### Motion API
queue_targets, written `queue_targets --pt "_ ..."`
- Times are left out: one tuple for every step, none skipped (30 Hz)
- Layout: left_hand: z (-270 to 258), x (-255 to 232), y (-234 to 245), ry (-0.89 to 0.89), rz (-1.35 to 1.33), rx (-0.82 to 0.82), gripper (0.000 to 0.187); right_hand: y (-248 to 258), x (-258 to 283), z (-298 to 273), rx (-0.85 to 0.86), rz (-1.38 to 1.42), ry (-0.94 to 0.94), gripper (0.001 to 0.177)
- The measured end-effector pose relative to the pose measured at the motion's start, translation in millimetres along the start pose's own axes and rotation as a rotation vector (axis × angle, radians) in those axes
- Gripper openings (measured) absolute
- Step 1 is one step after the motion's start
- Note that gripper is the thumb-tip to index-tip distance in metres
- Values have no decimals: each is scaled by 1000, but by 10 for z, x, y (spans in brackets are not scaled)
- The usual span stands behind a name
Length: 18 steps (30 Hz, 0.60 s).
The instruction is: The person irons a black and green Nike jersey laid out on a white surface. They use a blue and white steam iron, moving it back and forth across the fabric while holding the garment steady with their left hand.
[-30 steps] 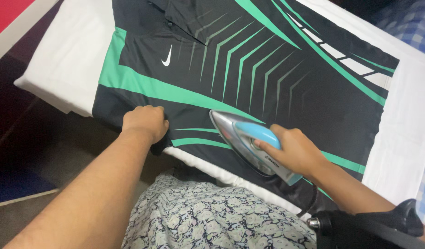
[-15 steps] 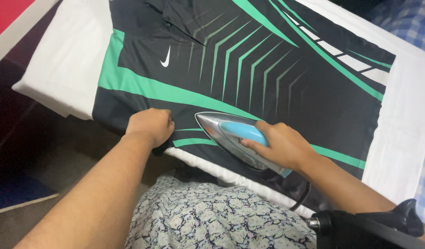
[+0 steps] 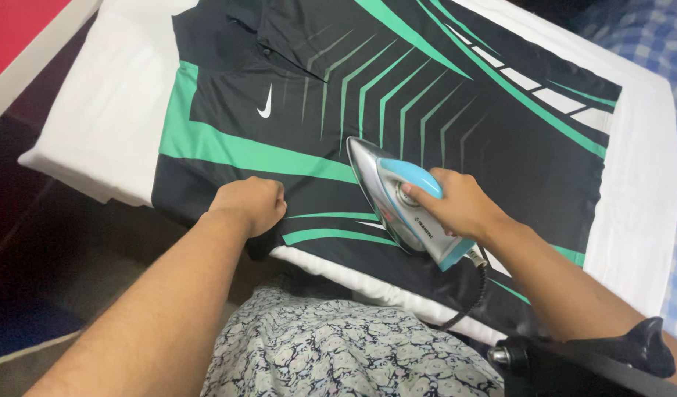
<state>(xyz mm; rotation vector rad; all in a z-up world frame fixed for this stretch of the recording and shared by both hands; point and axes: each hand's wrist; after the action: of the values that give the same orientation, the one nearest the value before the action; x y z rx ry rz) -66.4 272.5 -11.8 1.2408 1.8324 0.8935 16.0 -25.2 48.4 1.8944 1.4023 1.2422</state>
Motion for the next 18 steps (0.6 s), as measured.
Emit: queue_targets --pt "12 5 4 -13 -3 1 28 11 -30 -14 19 -20 6 56" --pt "28 7 6 -27 -9 1 28 24 -71 -22 38 -42 12 56" --pt "45 11 8 -46 -6 3 27 24 -119 -30 32 -69 72 56" --pt "62 16 9 -65 -3 4 27 10 -173 -45 25 -95 131 57" --pt "77 19 9 -85 0 6 27 1 -227 -61 18 -121 190 57" --pt "88 19 12 -95 5 7 27 0 -279 -81 6 -144 187 57" --pt "98 14 17 -106 9 8 27 2 -322 -105 -6 -168 184 58" --pt "103 15 26 -115 16 11 26 -3 -351 -128 -16 -189 180 58" --pt "114 12 40 -125 15 22 26 3 -371 -145 -46 -194 148 58" --pt "122 10 53 -132 14 33 26 8 -383 -157 -73 -201 119 58" --pt "126 11 66 -139 12 45 26 2 -384 -166 -100 -207 89 58" --pt "130 13 81 -146 25 53 26 -3 -381 -168 -112 -141 27 57" --pt "133 15 94 -152 38 61 26 -1 -382 -169 -124 -75 -36 57" --pt "139 19 106 -159 51 68 25 -4 -387 -165 -136 -8 -99 56" --pt "145 25 115 -169 58 66 25 -11 -391 -147 -166 13 -119 57" --pt "145 27 114 -177 62 64 25 -17 -400 -126 -194 31 -137 60" --pt "143 26 110 -186 67 61 25 -32 -415 -124 -222 49 -156 62" --pt "141 17 110 -199 72 61 25 -49 -432 -133 -233 68 -170 63"
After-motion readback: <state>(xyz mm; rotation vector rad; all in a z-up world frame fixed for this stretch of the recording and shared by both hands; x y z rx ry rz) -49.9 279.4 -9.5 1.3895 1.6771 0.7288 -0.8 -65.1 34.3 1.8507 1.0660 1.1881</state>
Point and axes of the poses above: each hand's wrist, its own z-axis towards the middle knuckle, its own y-axis out of the back of the hand, x = y × z, and after that the axes turned 10 degrees about -x, right-handed
